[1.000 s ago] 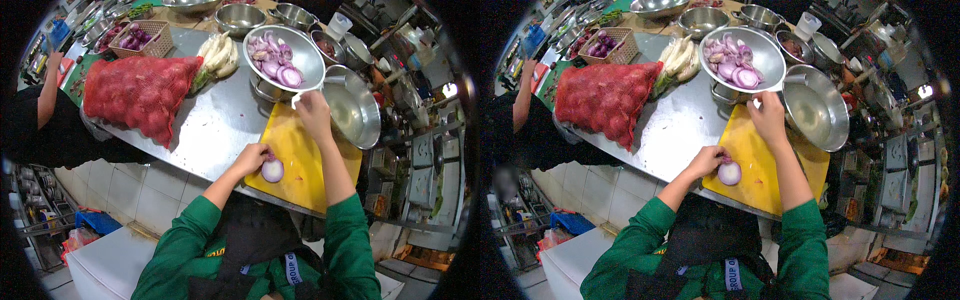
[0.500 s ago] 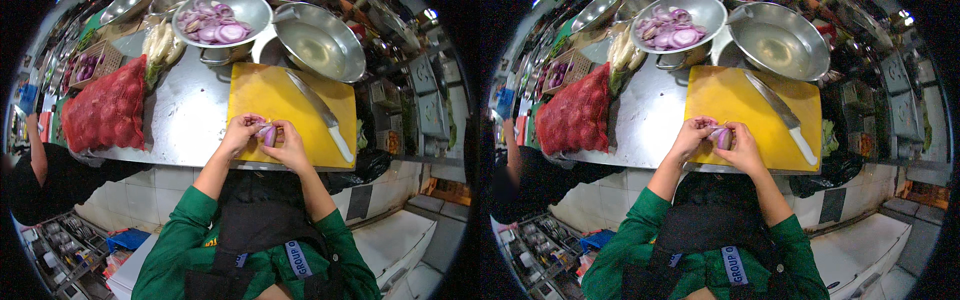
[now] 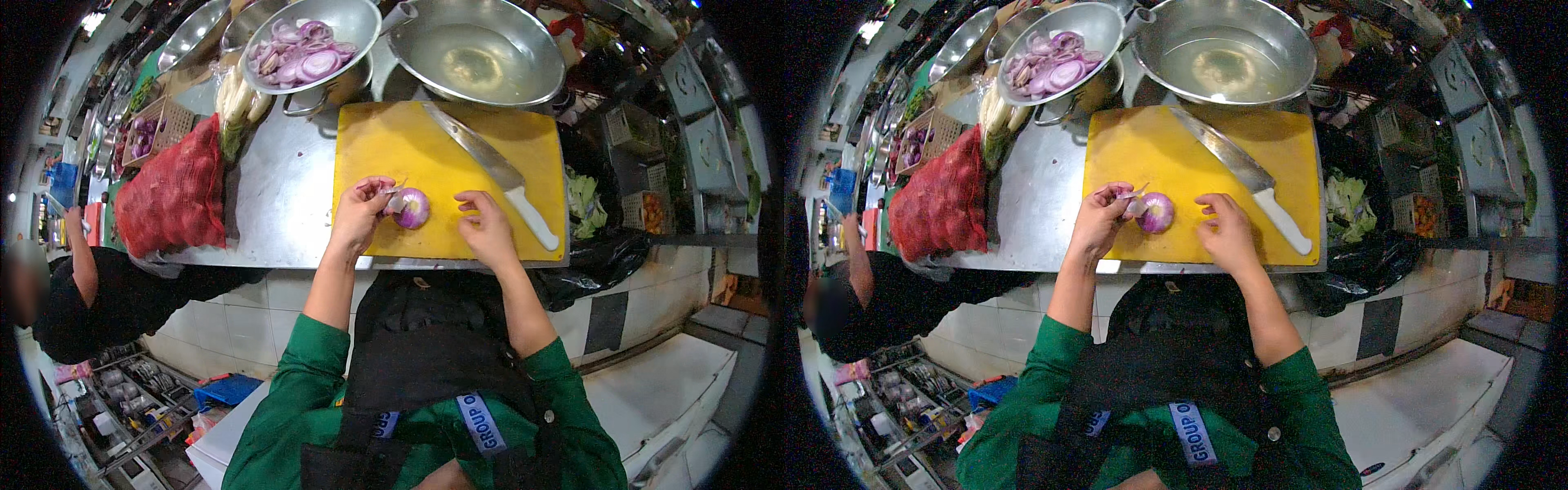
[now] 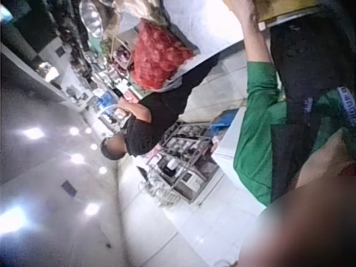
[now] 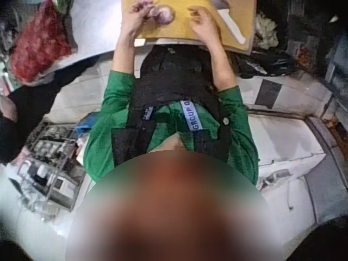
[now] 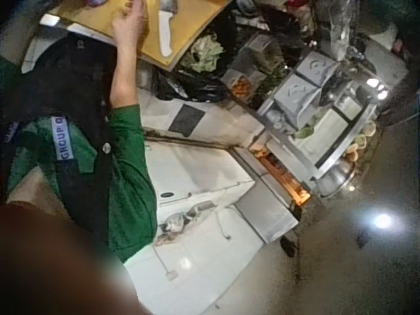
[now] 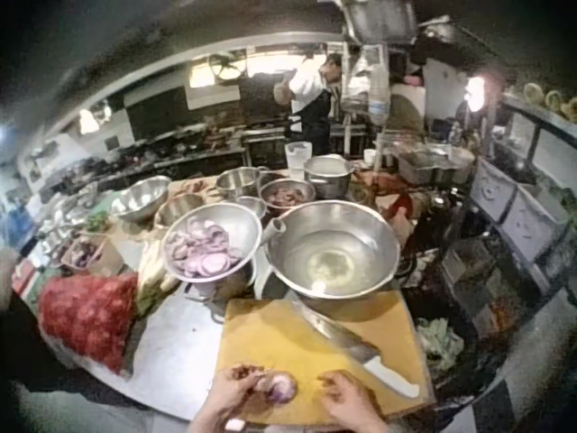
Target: The person slices red onions into rings on a yellow cutting board using a knife, then places the rings into a metal bowl. The person also handles a plastic bag containing red and green bell peppers.
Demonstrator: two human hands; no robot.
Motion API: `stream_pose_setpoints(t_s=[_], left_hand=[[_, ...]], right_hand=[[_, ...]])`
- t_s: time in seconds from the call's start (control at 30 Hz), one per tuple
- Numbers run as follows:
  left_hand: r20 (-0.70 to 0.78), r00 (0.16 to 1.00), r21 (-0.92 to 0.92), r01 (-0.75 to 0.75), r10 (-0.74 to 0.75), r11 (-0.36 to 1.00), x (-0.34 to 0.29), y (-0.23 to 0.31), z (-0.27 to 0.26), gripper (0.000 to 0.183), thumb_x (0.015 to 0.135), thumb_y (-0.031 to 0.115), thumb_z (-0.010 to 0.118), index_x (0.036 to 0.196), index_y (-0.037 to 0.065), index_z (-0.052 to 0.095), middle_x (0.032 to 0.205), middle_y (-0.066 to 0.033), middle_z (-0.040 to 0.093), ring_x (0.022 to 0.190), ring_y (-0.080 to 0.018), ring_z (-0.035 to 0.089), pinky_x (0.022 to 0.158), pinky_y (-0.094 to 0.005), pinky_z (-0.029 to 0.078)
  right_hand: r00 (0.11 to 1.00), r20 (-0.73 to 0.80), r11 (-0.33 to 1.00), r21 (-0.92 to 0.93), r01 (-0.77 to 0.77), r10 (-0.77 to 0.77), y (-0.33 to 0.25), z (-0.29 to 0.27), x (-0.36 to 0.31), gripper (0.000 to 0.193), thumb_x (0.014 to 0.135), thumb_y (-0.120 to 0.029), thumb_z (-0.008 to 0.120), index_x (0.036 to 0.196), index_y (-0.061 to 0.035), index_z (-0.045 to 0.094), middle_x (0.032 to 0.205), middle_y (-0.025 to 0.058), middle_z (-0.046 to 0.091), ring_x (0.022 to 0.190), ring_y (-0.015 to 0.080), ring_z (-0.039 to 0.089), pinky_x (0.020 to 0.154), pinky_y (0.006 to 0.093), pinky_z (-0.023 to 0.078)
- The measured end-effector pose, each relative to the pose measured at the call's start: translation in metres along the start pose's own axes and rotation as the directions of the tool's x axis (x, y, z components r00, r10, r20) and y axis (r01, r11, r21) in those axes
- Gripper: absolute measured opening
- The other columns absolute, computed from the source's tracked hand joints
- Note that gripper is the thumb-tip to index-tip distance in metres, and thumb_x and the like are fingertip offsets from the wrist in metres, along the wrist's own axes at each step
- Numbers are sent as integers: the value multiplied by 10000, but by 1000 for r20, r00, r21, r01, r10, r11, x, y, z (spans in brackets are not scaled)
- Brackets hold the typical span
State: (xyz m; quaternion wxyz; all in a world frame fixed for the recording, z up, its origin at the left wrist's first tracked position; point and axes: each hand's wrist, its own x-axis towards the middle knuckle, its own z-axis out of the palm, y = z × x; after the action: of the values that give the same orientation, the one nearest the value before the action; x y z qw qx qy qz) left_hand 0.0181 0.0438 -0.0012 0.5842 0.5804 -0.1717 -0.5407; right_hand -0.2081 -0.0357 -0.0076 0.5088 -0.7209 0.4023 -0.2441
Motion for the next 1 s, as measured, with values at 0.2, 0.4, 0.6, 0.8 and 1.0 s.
stream_pose_setpoints(t_s=[0.2, 0.4, 0.6, 0.8, 1.0], left_hand=[[114, 991, 88, -79, 69, 993, -18, 9, 48, 149, 935, 9, 571, 1080, 4, 606, 939, -48, 621, 771, -120, 572, 675, -255, 489], [-30, 996, 187, -82, 89, 979, -33, 15, 78, 186, 924, -37, 558, 1103, -10, 605, 959, -48, 613, 783, -114, 573, 692, -235, 484], [-265, 942, 193, -156, 205, 969, -47, 11, 74, 176, 964, 25, 561, 1130, -13, 604, 962, -43, 610, 821, -90, 568, 700, -216, 483], [-485, 833, 81, -262, 267, 962, -64, -4, 48, 167, 958, 44, 581, 1116, 7, 621, 1001, -42, 623, 829, -97, 583, 727, -224, 492], [-555, 783, 123, -258, 281, 958, -87, -4, 21, 206, 955, 24, 573, 1158, 11, 610, 1018, -51, 619, 816, -105, 588, 721, -246, 526]], right_hand=[[969, 107, 974, -16, 226, -223, -16, 15, 8, 401, 792, -125, 702, 1160, -39, 570, 1225, 172, 510, 1019, 347, 612, 876, 418, 516], [981, 95, 978, -105, 179, -169, -2, 25, 11, 346, 804, -164, 731, 1086, -29, 583, 1113, 171, 504, 954, 376, 612, 829, 451, 510], [981, 151, 963, -224, 151, -119, 10, 13, 17, 321, 808, -204, 720, 1020, -12, 575, 1045, 207, 576, 938, 411, 615, 789, 477, 503], [970, 242, 984, -178, 16, 28, 13, 12, 27, 358, 797, -256, 733, 968, 1, 550, 839, 251, 653, 835, 438, 630, 754, 498, 490], [987, 159, 948, -307, 86, -38, 13, 6, 25, 453, 792, -238, 737, 1117, 27, 563, 1055, 240, 601, 914, 414, 620, 849, 476, 486]])
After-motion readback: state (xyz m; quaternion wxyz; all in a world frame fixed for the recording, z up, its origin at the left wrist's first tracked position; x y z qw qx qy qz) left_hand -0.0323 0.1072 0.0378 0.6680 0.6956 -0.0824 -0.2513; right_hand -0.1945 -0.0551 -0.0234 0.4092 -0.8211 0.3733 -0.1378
